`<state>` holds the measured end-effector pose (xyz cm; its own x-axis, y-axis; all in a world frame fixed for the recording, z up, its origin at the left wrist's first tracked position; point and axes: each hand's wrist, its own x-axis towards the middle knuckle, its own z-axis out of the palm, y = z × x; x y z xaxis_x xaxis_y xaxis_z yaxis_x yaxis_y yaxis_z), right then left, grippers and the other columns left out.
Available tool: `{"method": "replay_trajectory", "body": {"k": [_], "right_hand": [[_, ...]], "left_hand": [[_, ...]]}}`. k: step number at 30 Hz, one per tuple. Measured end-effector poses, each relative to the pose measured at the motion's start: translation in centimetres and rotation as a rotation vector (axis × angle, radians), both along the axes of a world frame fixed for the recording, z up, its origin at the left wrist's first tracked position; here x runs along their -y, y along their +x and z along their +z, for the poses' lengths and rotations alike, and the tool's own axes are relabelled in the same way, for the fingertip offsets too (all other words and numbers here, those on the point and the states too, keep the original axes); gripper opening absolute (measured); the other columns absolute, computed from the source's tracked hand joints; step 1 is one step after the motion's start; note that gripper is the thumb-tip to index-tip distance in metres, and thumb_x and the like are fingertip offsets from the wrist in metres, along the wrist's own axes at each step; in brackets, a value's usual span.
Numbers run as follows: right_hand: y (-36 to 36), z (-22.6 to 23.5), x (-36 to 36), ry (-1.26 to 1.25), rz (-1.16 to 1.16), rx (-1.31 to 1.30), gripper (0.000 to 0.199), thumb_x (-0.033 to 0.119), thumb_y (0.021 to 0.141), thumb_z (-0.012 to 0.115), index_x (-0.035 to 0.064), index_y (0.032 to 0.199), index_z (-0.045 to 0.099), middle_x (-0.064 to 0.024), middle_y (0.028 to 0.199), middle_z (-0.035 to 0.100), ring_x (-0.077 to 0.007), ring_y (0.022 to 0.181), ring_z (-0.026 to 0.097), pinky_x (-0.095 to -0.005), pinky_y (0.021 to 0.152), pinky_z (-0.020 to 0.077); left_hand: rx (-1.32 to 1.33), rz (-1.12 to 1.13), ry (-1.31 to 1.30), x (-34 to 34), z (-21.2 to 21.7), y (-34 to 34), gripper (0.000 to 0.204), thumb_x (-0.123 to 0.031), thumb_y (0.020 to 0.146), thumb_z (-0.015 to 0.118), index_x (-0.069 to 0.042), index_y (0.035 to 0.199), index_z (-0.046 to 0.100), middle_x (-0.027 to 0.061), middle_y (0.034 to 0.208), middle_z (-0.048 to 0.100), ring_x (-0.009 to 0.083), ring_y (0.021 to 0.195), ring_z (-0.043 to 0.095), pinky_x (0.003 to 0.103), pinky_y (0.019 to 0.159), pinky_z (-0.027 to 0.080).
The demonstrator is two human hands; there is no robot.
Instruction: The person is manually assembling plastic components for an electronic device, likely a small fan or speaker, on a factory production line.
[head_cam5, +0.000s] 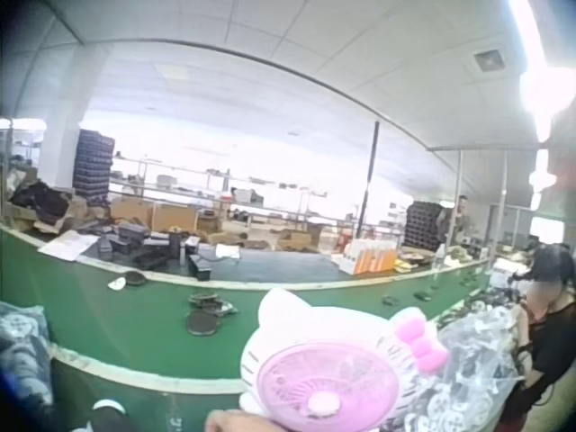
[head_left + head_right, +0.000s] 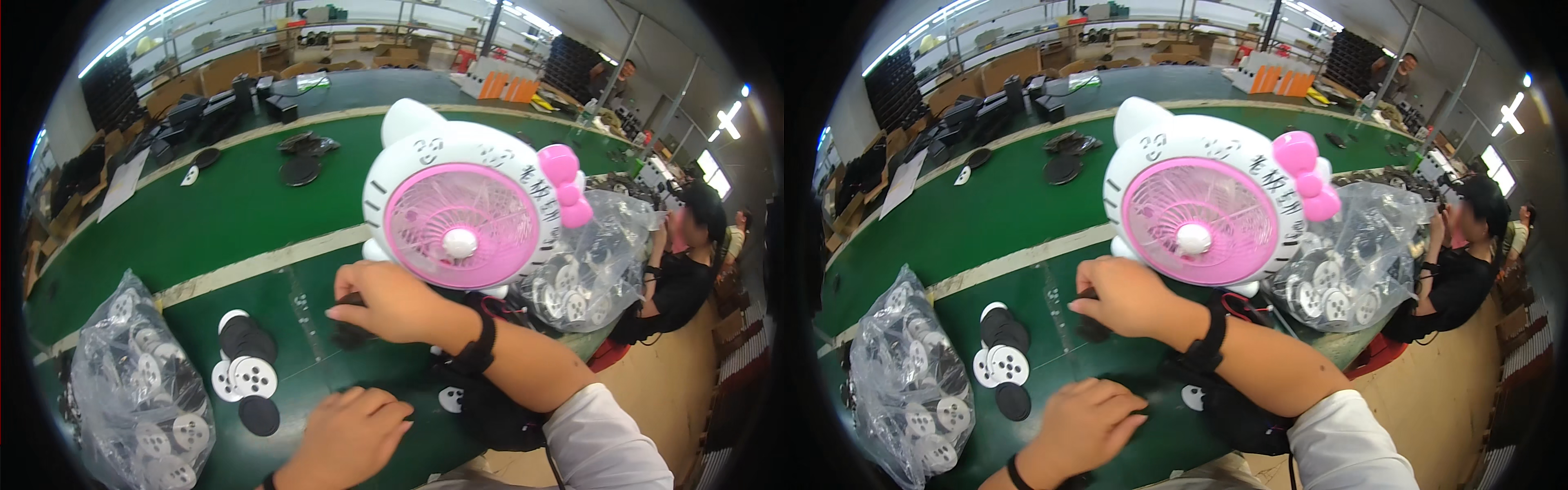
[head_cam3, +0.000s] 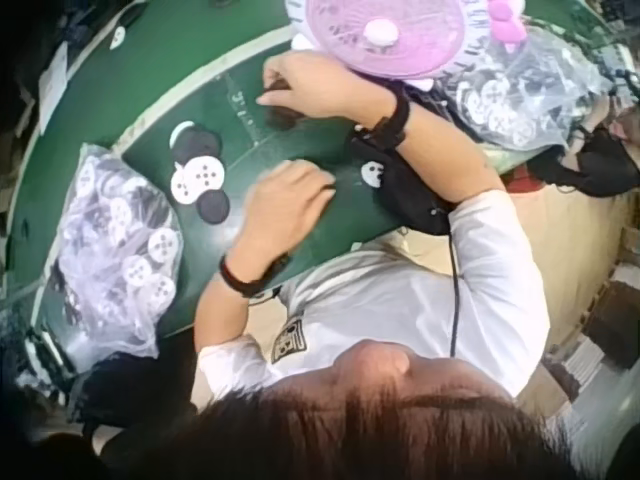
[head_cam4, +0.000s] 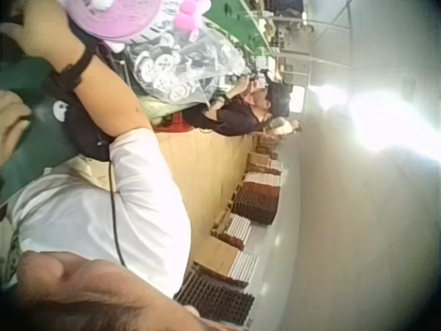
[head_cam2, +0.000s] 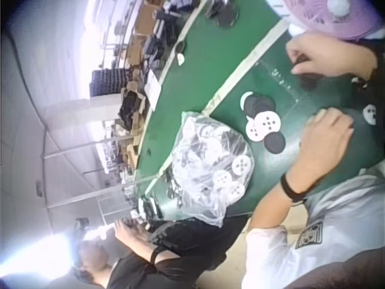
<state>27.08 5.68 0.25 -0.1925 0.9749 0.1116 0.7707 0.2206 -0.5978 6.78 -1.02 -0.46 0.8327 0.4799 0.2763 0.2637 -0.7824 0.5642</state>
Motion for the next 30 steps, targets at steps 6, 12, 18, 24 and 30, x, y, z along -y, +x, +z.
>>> {"method": "replay_trajectory", "body": {"k": [6, 12, 18, 24, 30], "right_hand": [[-0.6, -1.0, -0.9, -0.022, 0.040, -0.534, 0.025, 0.024, 0.096, 0.070, 0.0015, 0.094, 0.058, -0.0099, 0.082, 0.065, -0.0171, 0.071, 0.059, -0.0337, 0.065, 0.0484], [-0.9, -1.2, -0.8, -0.173, 0.096, -0.858, 0.017, 0.021, 0.103, 0.062, 0.0070, 0.102, 0.053, 0.0031, 0.084, 0.056, -0.0034, 0.078, 0.050, -0.0228, 0.067, 0.0439], [-1.1, -0.9, 0.0, -0.349, 0.115, -0.456, 0.020, 0.019, 0.101, 0.061, 0.0052, 0.115, 0.055, -0.0059, 0.090, 0.065, -0.0138, 0.081, 0.060, -0.0300, 0.074, 0.0486], [-2.8, -1.7, 0.6, -0.298, 0.431, -0.032, 0.019, 0.016, 0.090, 0.063, 0.0063, 0.105, 0.069, -0.0158, 0.101, 0.071, -0.0362, 0.096, 0.067, -0.0438, 0.085, 0.0530], [-3.5, -2.7, 0.8, -0.010, 0.614, -0.115, 0.016, 0.018, 0.085, 0.070, 0.0043, 0.090, 0.075, -0.0140, 0.091, 0.073, -0.0320, 0.091, 0.069, -0.0421, 0.082, 0.0544]], "left_hand": [[-0.138, 0.105, 0.014, 1.1, -2.6, 5.5, 0.022, -0.028, 0.083, 0.076, -0.011, 0.092, 0.067, 0.0066, 0.088, 0.066, 0.0287, 0.087, 0.067, 0.042, 0.072, 0.053], [-0.232, -0.095, -0.053, 1.8, -0.3, 2.5, 0.030, -0.033, 0.087, 0.072, -0.010, 0.104, 0.064, 0.0097, 0.097, 0.069, 0.0308, 0.094, 0.068, 0.043, 0.080, 0.054], [-0.252, 0.762, -0.173, -4.3, 2.6, -8.2, 0.021, -0.011, 0.078, 0.078, -0.005, 0.094, 0.066, 0.0099, 0.099, 0.068, 0.0305, 0.098, 0.067, 0.042, 0.081, 0.054], [-0.150, 0.768, 0.066, -5.9, -0.9, -10.3, 0.042, -0.017, 0.066, 0.089, -0.009, 0.097, 0.063, 0.0092, 0.096, 0.064, 0.0316, 0.096, 0.063, 0.044, 0.076, 0.052], [-0.049, 0.712, 0.113, -5.8, -0.9, -10.6, 0.039, -0.014, 0.067, 0.086, -0.007, 0.098, 0.063, 0.0120, 0.093, 0.064, 0.0378, 0.091, 0.063, 0.046, 0.077, 0.050]]}}
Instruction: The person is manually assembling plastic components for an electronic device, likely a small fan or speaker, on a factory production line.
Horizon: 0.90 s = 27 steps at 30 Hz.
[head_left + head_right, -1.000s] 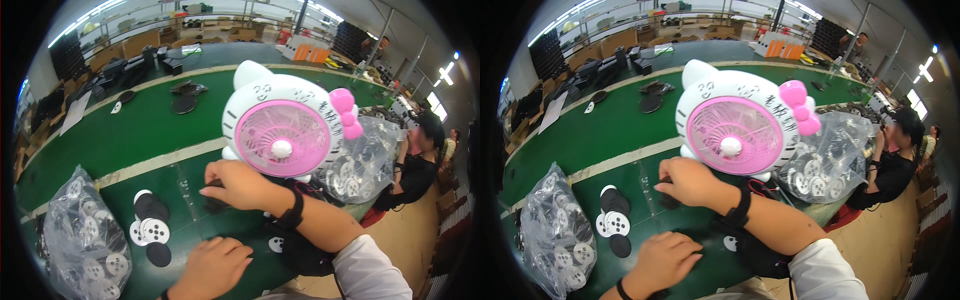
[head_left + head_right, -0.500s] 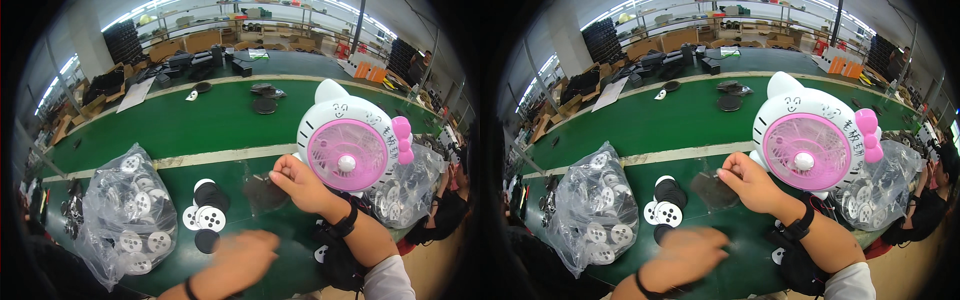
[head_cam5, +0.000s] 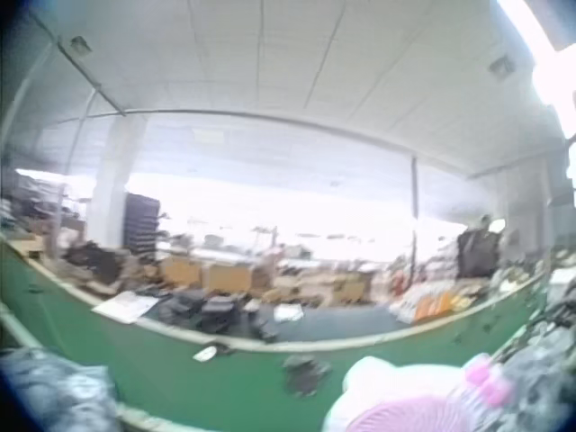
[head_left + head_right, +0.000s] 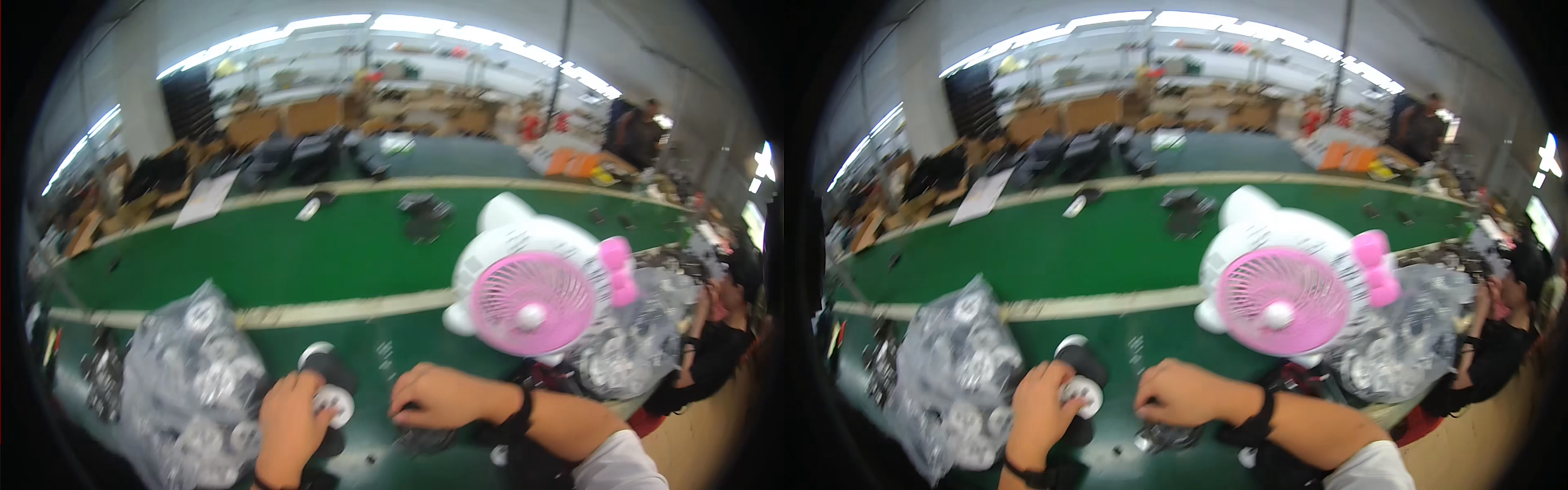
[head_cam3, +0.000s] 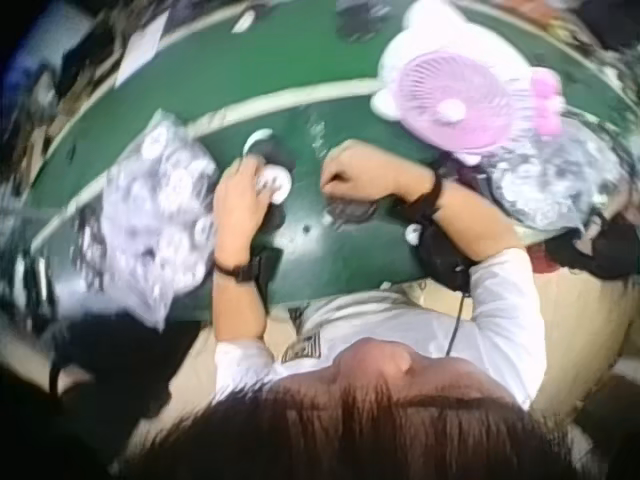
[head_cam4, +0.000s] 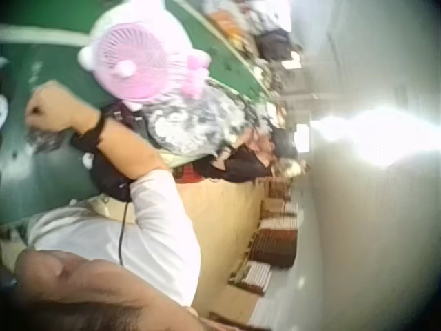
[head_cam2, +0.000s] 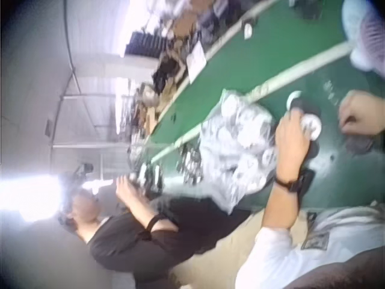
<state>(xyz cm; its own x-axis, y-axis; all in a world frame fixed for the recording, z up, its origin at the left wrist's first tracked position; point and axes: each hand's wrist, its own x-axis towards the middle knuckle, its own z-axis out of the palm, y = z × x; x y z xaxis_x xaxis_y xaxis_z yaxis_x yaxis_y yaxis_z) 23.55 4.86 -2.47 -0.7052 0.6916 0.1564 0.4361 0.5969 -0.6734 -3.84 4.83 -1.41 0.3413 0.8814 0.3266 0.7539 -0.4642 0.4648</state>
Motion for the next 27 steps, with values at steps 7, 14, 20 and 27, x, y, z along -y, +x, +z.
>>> {"method": "replay_trajectory", "body": {"k": [7, 14, 20, 27], "right_hand": [[-1.0, 1.1, 1.1, 0.132, -0.047, -0.187, 0.025, 0.027, 0.093, 0.068, 0.0024, 0.097, 0.071, -0.0174, 0.090, 0.070, -0.0355, 0.079, 0.068, -0.0423, 0.069, 0.0537], [-2.0, 0.7, 1.7, -0.098, -0.139, -0.236, 0.024, 0.023, 0.089, 0.074, 0.0014, 0.100, 0.072, -0.0141, 0.088, 0.070, -0.0274, 0.077, 0.069, -0.0374, 0.070, 0.0539], [-2.9, 0.6, 1.7, -0.158, -0.183, -0.535, 0.048, 0.043, 0.106, 0.052, 0.0003, 0.124, 0.064, -0.0153, 0.106, 0.071, -0.0203, 0.091, 0.070, -0.0342, 0.082, 0.0555], [-3.3, 0.3, 3.2, -1.014, 0.013, -0.371, 0.072, 0.062, 0.107, 0.026, 0.0056, 0.143, 0.051, -0.0164, 0.109, 0.066, -0.0267, 0.096, 0.067, -0.0389, 0.088, 0.0545]], "left_hand": [[-0.050, -0.054, 0.003, 0.3, 0.7, 1.2, 0.037, -0.011, 0.072, 0.083, -0.004, 0.101, 0.062, 0.0191, 0.098, 0.063, 0.0426, 0.095, 0.059, 0.050, 0.082, 0.048], [-0.157, 0.008, -0.028, 1.0, 1.7, 0.9, 0.032, -0.011, 0.073, 0.083, -0.004, 0.094, 0.060, 0.0182, 0.091, 0.062, 0.0408, 0.091, 0.060, 0.049, 0.078, 0.046], [0.173, -0.486, -0.015, 2.6, 4.0, 2.4, 0.009, -0.005, 0.083, 0.073, -0.004, 0.085, 0.064, 0.0145, 0.088, 0.064, 0.0352, 0.088, 0.061, 0.044, 0.078, 0.046], [0.380, -0.213, -0.090, 4.4, 1.1, 3.9, 0.016, -0.004, 0.085, 0.075, -0.003, 0.098, 0.065, 0.0108, 0.092, 0.066, 0.0229, 0.089, 0.065, 0.035, 0.080, 0.050]]}}
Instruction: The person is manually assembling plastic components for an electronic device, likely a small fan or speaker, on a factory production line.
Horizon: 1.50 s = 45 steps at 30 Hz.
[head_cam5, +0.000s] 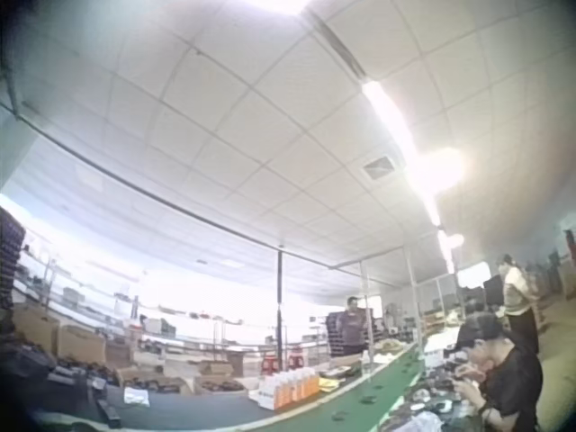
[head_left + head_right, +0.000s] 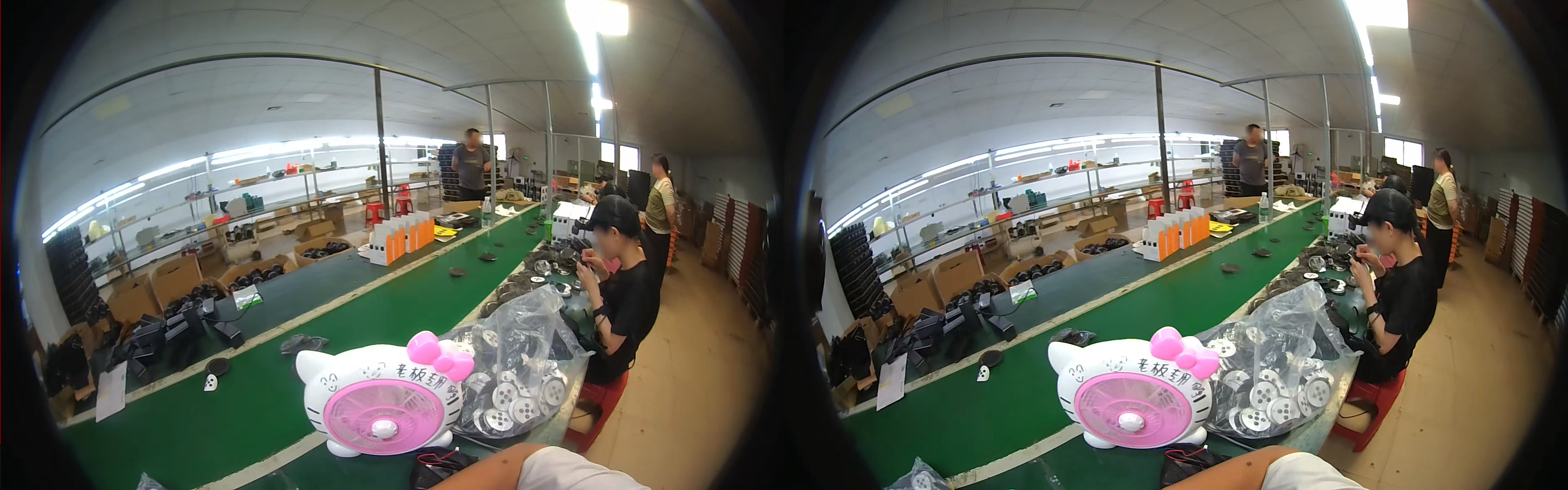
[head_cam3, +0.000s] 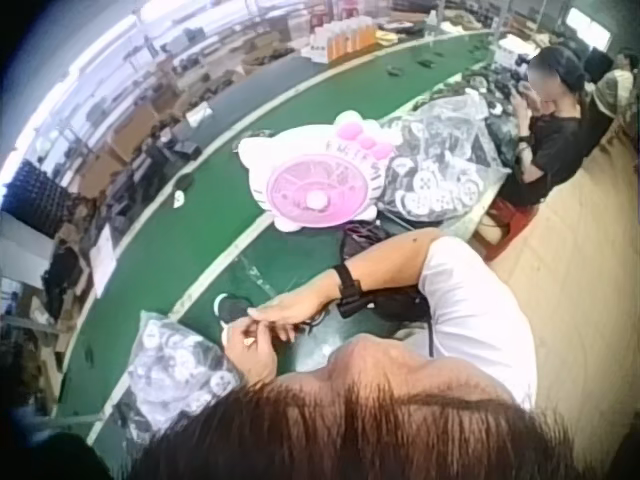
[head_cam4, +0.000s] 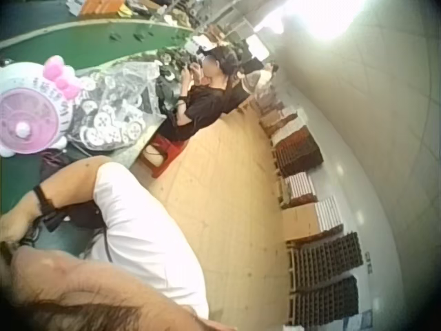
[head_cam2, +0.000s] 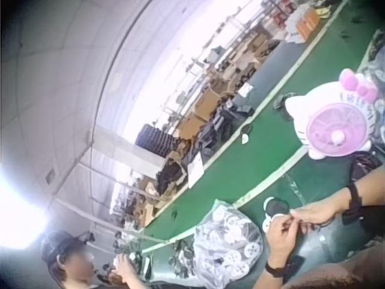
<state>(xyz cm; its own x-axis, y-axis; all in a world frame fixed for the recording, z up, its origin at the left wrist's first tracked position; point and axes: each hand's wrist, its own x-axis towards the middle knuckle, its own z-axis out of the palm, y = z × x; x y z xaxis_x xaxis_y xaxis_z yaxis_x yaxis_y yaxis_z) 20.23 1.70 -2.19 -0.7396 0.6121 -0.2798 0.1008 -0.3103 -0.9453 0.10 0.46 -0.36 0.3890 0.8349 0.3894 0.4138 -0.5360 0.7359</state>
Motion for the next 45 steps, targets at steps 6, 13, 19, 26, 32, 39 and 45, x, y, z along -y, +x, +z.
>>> {"method": "replay_trajectory", "body": {"k": [6, 13, 19, 26, 32, 39, 45], "right_hand": [[-1.0, -0.4, 0.2, 0.892, -0.419, 0.082, 0.050, 0.041, 0.110, 0.035, -0.0013, 0.137, 0.043, -0.0245, 0.127, 0.053, -0.0396, 0.119, 0.052, -0.0465, 0.103, 0.0409], [-1.3, 0.2, 0.9, 0.974, -0.519, 0.050, 0.039, 0.037, 0.110, 0.037, 0.0009, 0.123, 0.045, -0.0235, 0.112, 0.052, -0.0395, 0.105, 0.053, -0.0467, 0.094, 0.0418], [-1.2, 0.4, 0.9, 0.919, -0.494, 0.010, 0.036, 0.035, 0.110, 0.037, 0.0022, 0.122, 0.046, -0.0215, 0.111, 0.052, -0.0379, 0.104, 0.053, -0.0451, 0.094, 0.0416], [-1.3, 0.9, 1.4, 0.905, -0.507, -0.046, 0.034, 0.033, 0.110, 0.038, 0.0022, 0.123, 0.047, -0.0195, 0.113, 0.053, -0.0337, 0.108, 0.054, -0.0423, 0.097, 0.0412], [-0.7, 0.7, 1.4, 0.806, -0.421, -0.012, 0.037, 0.027, 0.109, 0.041, 0.0016, 0.136, 0.042, -0.0166, 0.111, 0.049, -0.0300, 0.102, 0.051, -0.0409, 0.094, 0.0411], [-0.9, 1.0, 1.0, 0.787, -0.391, -0.040, 0.040, 0.030, 0.110, 0.040, 0.0015, 0.138, 0.042, -0.0127, 0.107, 0.047, -0.0241, 0.097, 0.048, -0.0374, 0.092, 0.0404], [-0.6, 0.5, 1.1, 0.773, -0.367, -0.095, 0.047, 0.037, 0.111, 0.036, 0.0005, 0.140, 0.042, -0.0124, 0.113, 0.049, -0.0234, 0.103, 0.049, -0.0368, 0.096, 0.0397]], "left_hand": [[0.592, 0.051, -0.366, 0.3, -3.8, 1.6, 0.034, 0.002, 0.091, 0.070, -0.003, 0.121, 0.057, 0.0099, 0.103, 0.068, 0.0165, 0.096, 0.067, 0.029, 0.086, 0.054], [0.544, 0.005, -0.387, -0.2, -4.4, 1.0, 0.028, 0.006, 0.091, 0.069, -0.003, 0.116, 0.058, 0.0106, 0.105, 0.068, 0.0169, 0.099, 0.066, 0.028, 0.089, 0.053], [0.536, -0.038, -0.372, -0.7, -4.8, 0.5, 0.027, 0.007, 0.091, 0.068, -0.003, 0.115, 0.059, 0.0104, 0.104, 0.067, 0.0165, 0.098, 0.066, 0.027, 0.089, 0.053], [0.552, 0.003, -0.341, 0.4, -3.4, 0.8, 0.019, 0.006, 0.091, 0.069, -0.001, 0.106, 0.060, 0.0074, 0.097, 0.067, 0.0133, 0.090, 0.064, 0.026, 0.083, 0.052], [0.537, 0.047, -0.407, 1.7, -2.0, 1.3, 0.018, 0.005, 0.088, 0.074, -0.002, 0.099, 0.062, 0.0030, 0.088, 0.066, 0.0082, 0.080, 0.062, 0.021, 0.072, 0.049], [0.634, 0.003, -0.520, 1.3, -1.2, 1.6, 0.018, 0.003, 0.088, 0.077, -0.003, 0.098, 0.063, 0.0027, 0.085, 0.068, 0.0061, 0.076, 0.062, 0.020, 0.069, 0.049], [0.639, -0.031, -0.529, 1.0, -1.6, 1.4, 0.020, 0.002, 0.088, 0.078, -0.004, 0.097, 0.061, 0.0013, 0.085, 0.066, 0.0061, 0.075, 0.061, 0.020, 0.069, 0.049]]}}
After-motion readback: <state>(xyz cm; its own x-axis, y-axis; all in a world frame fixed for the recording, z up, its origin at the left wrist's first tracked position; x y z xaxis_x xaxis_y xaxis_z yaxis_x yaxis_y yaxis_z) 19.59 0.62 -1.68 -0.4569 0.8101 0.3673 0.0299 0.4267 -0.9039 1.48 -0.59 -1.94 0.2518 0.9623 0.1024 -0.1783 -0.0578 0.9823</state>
